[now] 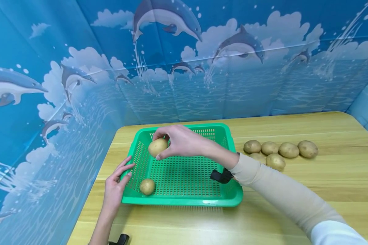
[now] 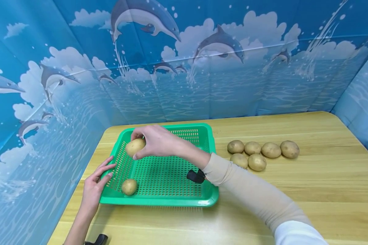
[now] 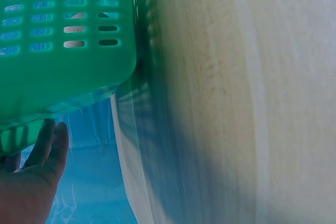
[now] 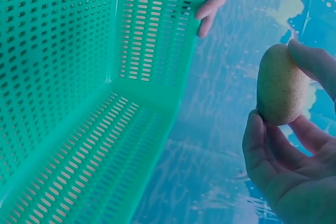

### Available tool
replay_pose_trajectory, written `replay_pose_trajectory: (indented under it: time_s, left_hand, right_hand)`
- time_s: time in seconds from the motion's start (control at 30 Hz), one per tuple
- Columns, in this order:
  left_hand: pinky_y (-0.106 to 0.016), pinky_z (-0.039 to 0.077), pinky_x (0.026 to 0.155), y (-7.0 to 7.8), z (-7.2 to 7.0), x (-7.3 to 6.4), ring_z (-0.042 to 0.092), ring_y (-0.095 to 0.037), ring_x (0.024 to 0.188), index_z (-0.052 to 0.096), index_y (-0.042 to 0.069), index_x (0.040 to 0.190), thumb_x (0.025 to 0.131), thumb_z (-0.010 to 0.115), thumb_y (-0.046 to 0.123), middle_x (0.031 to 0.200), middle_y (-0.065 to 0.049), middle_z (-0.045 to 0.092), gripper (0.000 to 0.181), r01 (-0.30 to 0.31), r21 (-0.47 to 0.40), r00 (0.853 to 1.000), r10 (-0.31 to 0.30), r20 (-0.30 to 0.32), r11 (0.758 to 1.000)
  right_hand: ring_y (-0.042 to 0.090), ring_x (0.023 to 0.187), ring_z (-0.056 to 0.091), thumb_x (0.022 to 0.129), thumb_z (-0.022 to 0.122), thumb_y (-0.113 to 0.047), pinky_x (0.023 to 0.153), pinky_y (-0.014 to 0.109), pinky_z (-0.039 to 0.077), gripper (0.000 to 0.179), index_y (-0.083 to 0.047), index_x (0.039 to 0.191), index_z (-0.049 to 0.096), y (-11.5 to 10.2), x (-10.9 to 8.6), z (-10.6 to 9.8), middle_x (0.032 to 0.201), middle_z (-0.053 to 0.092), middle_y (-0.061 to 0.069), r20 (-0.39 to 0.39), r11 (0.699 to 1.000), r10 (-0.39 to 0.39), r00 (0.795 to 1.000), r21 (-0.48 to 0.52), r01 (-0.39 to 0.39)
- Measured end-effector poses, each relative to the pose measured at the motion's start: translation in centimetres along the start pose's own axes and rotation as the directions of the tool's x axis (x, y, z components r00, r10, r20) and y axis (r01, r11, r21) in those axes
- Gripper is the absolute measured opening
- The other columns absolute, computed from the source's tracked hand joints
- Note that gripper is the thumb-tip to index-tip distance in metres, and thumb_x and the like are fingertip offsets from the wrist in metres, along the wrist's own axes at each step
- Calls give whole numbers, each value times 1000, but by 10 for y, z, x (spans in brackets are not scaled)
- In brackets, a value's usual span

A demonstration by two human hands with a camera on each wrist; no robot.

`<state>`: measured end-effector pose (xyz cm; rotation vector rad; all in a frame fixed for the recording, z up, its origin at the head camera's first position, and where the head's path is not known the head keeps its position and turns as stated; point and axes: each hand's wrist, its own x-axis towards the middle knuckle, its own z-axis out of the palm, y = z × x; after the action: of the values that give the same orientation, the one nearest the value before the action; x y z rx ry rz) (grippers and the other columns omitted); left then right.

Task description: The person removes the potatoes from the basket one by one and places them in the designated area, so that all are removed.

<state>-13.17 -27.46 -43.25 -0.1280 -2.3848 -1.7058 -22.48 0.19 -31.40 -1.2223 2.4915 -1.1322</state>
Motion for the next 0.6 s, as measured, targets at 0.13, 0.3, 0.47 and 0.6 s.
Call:
replay_pose_trajectory:
  time_s: [0.13, 0.3, 0.47, 0.6]
  left_hand:
    - [-15, 27, 109, 0, 0, 0, 31, -14, 142, 66, 1, 123, 99, 54, -1, 148, 0, 47, 27, -6, 1, 1000, 6, -2, 1000]
    - [-14, 29, 107, 0, 0, -1, 30, -14, 143, 65, 1, 124, 99, 54, 0, 149, 1, 46, 27, -4, 5, 1000, 4, 2, 1000]
    - [-13, 31, 106, 0, 0, -1, 29, -15, 143, 65, 1, 125, 100, 54, 1, 149, 1, 46, 27, -2, 3, 1000, 2, 5, 1000]
    - [-13, 30, 106, 1, 0, -2, 29, -14, 143, 65, 2, 125, 100, 54, 2, 149, 2, 45, 27, 8, 5, 1000, -8, 7, 1000]
  right_hand:
    - [6, 81, 60, 76, 85, -34, 67, 25, 51, 39, -23, 109, 66, -4, -8, -7, 94, 64, -13, -6, 1000, 5, 1000, -14, -5]
    - [7, 82, 60, 77, 84, -33, 67, 27, 52, 39, -25, 110, 65, -9, -19, -15, 95, 63, -13, -7, 1000, 4, 1000, -4, -4]
    - [6, 88, 59, 78, 84, -33, 69, 27, 52, 40, -26, 113, 65, -11, -31, -23, 101, 62, -14, -23, 1000, 5, 1000, -16, -6]
    - [7, 90, 59, 79, 84, -33, 68, 29, 53, 42, -26, 116, 65, -11, -41, -28, 105, 62, -14, -41, 1000, 24, 999, -14, -25]
